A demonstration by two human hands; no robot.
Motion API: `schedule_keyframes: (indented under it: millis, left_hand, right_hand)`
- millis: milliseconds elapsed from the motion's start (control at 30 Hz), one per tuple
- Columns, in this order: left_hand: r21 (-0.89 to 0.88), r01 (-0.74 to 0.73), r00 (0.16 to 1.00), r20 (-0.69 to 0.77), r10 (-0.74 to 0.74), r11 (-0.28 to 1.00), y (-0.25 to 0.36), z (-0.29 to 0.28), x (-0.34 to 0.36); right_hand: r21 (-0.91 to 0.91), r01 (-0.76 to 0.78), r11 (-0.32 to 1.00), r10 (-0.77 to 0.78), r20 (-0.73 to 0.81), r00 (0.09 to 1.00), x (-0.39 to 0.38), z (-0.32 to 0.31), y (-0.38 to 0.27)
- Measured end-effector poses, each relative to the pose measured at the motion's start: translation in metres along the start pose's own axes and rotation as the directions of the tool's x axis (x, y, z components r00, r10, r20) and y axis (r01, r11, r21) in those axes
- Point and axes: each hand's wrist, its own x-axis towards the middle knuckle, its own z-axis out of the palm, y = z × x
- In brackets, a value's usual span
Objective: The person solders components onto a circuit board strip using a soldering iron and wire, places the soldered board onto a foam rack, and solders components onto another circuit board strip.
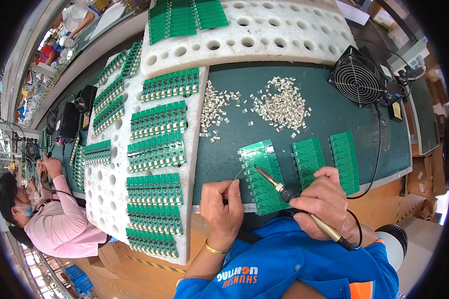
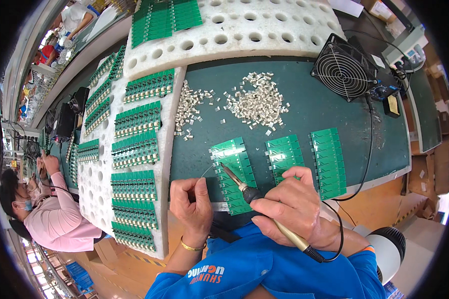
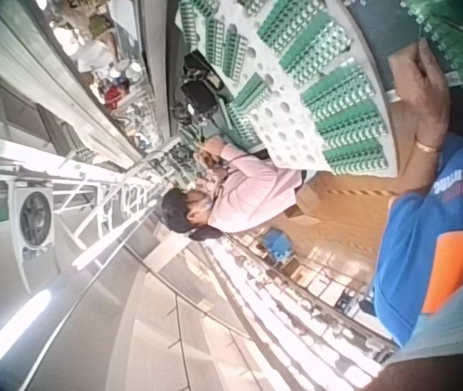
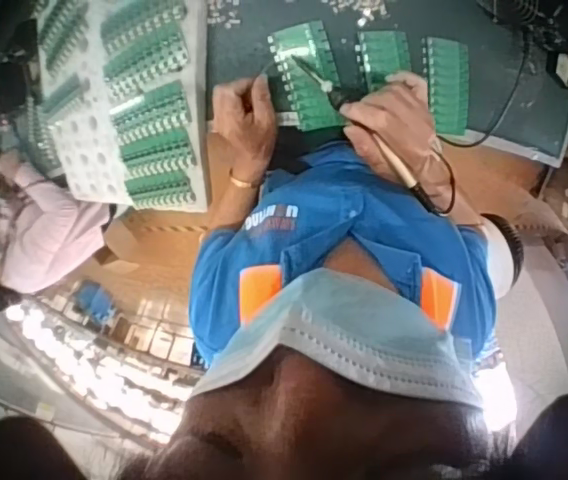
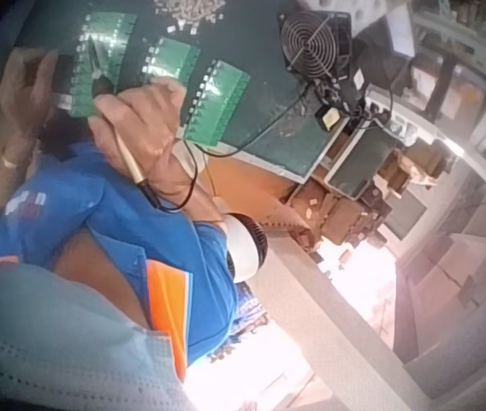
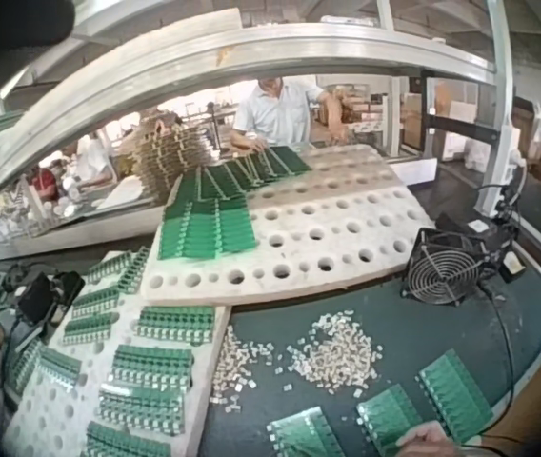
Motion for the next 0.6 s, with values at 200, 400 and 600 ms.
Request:
schedule_keyframes:
  millis: [200,400,600]
  left_hand:
    - [0.035,-0.066,0.998,-0.023,0.066,0.997,-0.0051,0.0024,0.0005]
    - [0.085,-0.061,0.998,-0.005,0.062,0.995,-0.0023,-0.0015,-0.0024]
    - [0.03,-0.006,1.0,0.024,0.005,1.0,-0.0026,-0.0036,-0.0025]
  right_hand:
    - [-0.005,-0.006,1.0,0.006,-0.029,1.0,-0.0026,-0.0002,-0.0005]
    - [-0.01,-0.009,1.0,0.009,-0.01,1.0,-0.0029,-0.0009,-0.0009]
    - [-0.007,-0.017,1.0,0.017,0.01,1.0,-0.0002,0.0008,-0.0002]
